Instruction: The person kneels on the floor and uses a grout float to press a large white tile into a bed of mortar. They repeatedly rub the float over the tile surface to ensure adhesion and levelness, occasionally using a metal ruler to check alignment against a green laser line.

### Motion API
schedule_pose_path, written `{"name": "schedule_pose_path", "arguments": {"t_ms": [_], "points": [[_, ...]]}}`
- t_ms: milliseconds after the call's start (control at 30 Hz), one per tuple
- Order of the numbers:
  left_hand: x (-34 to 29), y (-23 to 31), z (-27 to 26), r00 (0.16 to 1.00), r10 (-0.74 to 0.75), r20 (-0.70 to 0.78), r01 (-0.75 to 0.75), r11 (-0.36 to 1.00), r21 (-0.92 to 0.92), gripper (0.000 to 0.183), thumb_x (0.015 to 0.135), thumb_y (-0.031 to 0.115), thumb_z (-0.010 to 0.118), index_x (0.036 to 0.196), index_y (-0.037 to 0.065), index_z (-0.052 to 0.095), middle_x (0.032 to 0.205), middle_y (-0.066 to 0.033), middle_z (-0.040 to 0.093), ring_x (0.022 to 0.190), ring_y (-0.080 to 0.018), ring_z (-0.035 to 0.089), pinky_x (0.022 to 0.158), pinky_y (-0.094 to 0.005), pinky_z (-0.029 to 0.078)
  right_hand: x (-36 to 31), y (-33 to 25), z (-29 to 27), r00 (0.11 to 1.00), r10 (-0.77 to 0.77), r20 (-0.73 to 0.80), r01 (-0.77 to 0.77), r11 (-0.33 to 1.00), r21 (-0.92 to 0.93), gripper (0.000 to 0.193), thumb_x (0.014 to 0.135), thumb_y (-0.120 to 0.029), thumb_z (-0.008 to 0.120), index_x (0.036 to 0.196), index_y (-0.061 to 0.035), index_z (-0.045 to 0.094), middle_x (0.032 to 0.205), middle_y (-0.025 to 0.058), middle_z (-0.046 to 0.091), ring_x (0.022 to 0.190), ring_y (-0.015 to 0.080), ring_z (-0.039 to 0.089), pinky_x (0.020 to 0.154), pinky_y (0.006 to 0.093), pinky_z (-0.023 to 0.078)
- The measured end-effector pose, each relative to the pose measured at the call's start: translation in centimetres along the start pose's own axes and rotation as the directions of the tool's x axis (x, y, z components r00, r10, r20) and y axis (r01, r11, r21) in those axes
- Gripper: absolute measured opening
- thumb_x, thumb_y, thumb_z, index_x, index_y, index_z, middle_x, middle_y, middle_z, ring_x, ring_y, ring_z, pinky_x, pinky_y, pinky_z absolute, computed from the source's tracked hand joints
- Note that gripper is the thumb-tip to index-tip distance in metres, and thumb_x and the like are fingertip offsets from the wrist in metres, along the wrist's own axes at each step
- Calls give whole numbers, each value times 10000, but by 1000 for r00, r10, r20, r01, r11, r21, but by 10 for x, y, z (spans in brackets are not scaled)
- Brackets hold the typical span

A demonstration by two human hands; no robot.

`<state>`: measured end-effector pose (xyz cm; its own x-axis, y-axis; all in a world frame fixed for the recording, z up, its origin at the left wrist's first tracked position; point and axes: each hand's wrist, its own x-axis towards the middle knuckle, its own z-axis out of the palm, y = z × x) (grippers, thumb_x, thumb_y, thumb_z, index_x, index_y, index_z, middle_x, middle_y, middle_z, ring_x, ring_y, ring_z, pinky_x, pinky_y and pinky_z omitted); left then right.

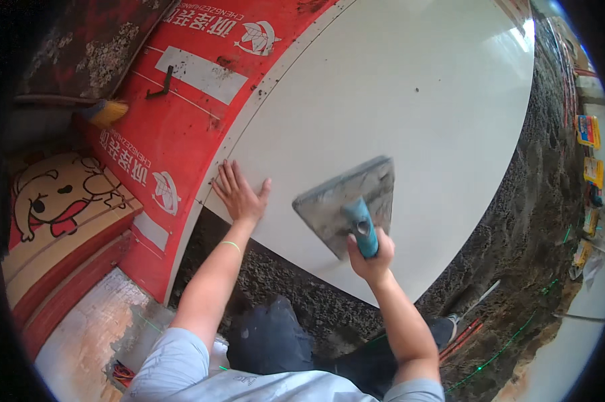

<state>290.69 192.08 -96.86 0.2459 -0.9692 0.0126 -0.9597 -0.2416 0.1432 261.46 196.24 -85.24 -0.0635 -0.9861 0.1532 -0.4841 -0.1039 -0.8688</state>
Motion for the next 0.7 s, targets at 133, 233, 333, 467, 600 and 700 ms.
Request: {"name": "schedule_pose_path", "arguments": {"t_ms": [133, 233, 333, 467, 600, 700], "points": [[-4, 18, 5, 1000, 9, 19, -9, 1000, -17, 1005, 822, 638, 581, 1506, -25, 260, 1582, -243, 234, 1494, -370, 154, 1180, -614, 52, 30, 50, 37, 880, 418, 224, -305, 861, -407, 314, 812, -305, 722, 866, -15, 612, 736, 236, 646, 696, 451, 630, 626, 489, 494], [-8, 16, 8, 999, -20, 33, 20, 1000, -9, 995, 821, 628, 585, 1500, -26, 266, 1579, -241, 239, 1491, -373, 159, 1182, -603, 57, 44, 30, 48, 917, 368, 154, -327, 914, -238, 250, 806, -223, 743, 856, -23, 601, 699, 219, 630, 675, 415, 641, 613, 440, 495], [-5, 6, 6, 1000, 0, -1, 0, 1000, 15, 997, 818, 631, 589, 1496, -29, 272, 1567, -248, 251, 1482, -381, 180, 1176, -612, 75, 15, -14, 23, 963, 270, 22, -271, 960, 66, 224, 804, -183, 749, 880, -38, 596, 713, 181, 635, 625, 355, 644, 588, 398, 495], [9, 13, 3, 1000, 5, -24, -5, 1000, 26, 995, 819, 635, 586, 1491, -32, 280, 1564, -246, 251, 1475, -383, 193, 1172, -617, 91, -12, 9, 21, 984, 126, -130, -141, 983, -115, 216, 811, -179, 730, 891, -34, 591, 702, 172, 627, 593, 304, 632, 574, 405, 491], [11, 26, 7, 1000, 13, -16, -13, 1000, -3, 990, 816, 620, 605, 1498, -19, 277, 1579, -229, 238, 1485, -376, 173, 1179, -602, 89, 95, 66, 52, 876, 478, -66, -482, 875, -47, 248, 791, -170, 737, 851, -9, 558, 658, 168, 611, 569, 293, 586, 547, 415, 463], [-7, 15, 6, 1000, -16, 23, 16, 1000, 14, 986, 813, 618, 611, 1500, -9, 283, 1579, -228, 239, 1484, -377, 174, 1178, -603, 95, 76, 34, 49, 914, 370, -167, -372, 928, 25, 244, 804, -180, 743, 868, -15, 575, 675, 163, 624, 577, 267, 585, 556, 388, 467]]}}
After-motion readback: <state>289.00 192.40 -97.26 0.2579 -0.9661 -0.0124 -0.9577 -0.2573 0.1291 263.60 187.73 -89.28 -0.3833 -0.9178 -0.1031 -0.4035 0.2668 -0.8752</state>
